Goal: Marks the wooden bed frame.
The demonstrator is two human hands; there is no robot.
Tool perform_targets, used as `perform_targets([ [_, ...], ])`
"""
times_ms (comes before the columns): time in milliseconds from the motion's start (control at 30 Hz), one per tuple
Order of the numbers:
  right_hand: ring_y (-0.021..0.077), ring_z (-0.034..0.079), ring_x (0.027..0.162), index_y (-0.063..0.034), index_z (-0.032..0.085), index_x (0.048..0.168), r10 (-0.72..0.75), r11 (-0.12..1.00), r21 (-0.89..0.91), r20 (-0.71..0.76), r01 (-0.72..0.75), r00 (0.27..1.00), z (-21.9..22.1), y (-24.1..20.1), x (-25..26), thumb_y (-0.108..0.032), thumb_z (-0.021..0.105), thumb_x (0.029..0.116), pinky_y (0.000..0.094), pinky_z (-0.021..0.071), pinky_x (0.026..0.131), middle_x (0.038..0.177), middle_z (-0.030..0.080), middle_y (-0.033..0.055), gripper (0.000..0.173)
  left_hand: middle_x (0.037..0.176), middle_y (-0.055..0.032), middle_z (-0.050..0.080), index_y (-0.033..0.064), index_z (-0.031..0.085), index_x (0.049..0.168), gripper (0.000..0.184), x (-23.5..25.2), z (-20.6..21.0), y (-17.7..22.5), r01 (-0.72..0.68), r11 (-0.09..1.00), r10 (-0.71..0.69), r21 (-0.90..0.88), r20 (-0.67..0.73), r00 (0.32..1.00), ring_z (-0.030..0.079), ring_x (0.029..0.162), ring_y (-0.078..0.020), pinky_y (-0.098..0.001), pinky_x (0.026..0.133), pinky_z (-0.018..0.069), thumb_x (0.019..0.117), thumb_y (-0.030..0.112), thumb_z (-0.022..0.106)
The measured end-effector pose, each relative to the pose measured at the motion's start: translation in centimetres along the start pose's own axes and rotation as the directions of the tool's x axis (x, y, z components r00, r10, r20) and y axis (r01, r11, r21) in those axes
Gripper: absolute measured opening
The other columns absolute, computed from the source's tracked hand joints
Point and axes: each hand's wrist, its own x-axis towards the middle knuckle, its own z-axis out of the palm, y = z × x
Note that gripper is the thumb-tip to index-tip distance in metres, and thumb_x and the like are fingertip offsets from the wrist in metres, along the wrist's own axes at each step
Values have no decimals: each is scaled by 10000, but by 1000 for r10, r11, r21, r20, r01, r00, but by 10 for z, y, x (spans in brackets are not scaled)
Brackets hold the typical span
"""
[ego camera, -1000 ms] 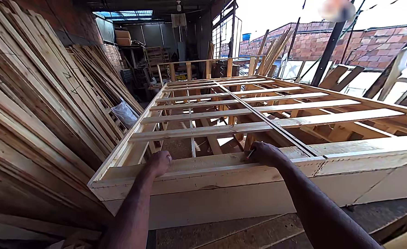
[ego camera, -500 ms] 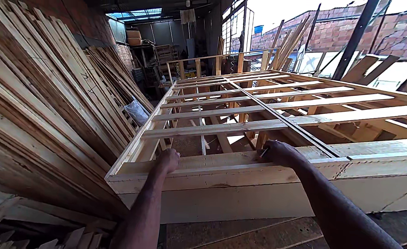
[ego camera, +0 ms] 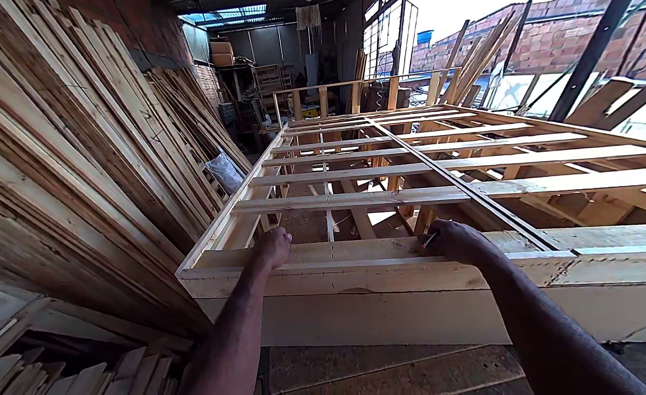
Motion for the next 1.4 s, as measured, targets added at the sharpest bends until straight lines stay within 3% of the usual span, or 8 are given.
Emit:
perform_targets([
  [67,285,691,877,-191,690,1011,-3,1000,10,-6,3,1000,0,0,-1,-510,672,957,576,547,748,884,704,68,324,1041,-187,700,56,680,1131,316,0,-1,1,-1,1000,2,-25,16,1000,686,1000,-348,-578,884,542,1097,286,465],
  [167,280,691,857,-196,691,992,-9,1000,5,-14,9,1000,0,0,-1,-499,675,955,568,546,730,861,701,63,306,1034,-182,701,61,689,1130,368,3,0,-1,7,1000,-6,-11,69,998,679,1004,-350,-588,892,529,1098,348,461],
  [267,278,691,853,-199,690,990,-7,1000,1,-14,7,1000,1,-1,-1,-499,676,957,564,546,724,858,701,58,302,993,-184,692,42,692,1047,441,5,3,-3,-22,999,17,44,103,995,675,971,-348,-589,864,524,1108,384,420],
  [733,272,693,841,-205,696,983,13,1000,14,-20,-12,1000,0,-1,-3,-543,655,960,568,548,722,851,704,53,342,957,-153,705,78,725,1010,521,5,5,-5,-62,998,59,31,98,993,680,945,-326,-595,856,521,1073,513,447],
  [933,284,690,837,-191,688,993,10,1000,13,-18,-9,1000,0,0,-4,-492,678,954,570,542,708,849,699,64,304,935,-148,700,83,721,987,520,6,7,-7,-63,997,59,34,98,993,677,927,-325,-598,839,520,1069,523,454],
  [1133,330,690,938,-168,693,1052,34,999,24,22,-35,999,-7,-5,-9,-560,640,959,616,534,791,939,712,109,406,949,-188,694,46,718,1018,520,9,4,-7,-81,996,74,45,136,988,669,931,-368,-627,858,505,1082,486,447],
  [1400,336,691,942,-156,695,1038,5,1000,21,-5,-5,1000,-7,-5,-7,-563,608,978,622,534,784,945,710,117,420,943,-197,689,42,712,1015,520,6,1,-4,-74,996,67,56,122,990,666,935,-379,-641,849,503,1080,486,450],
])
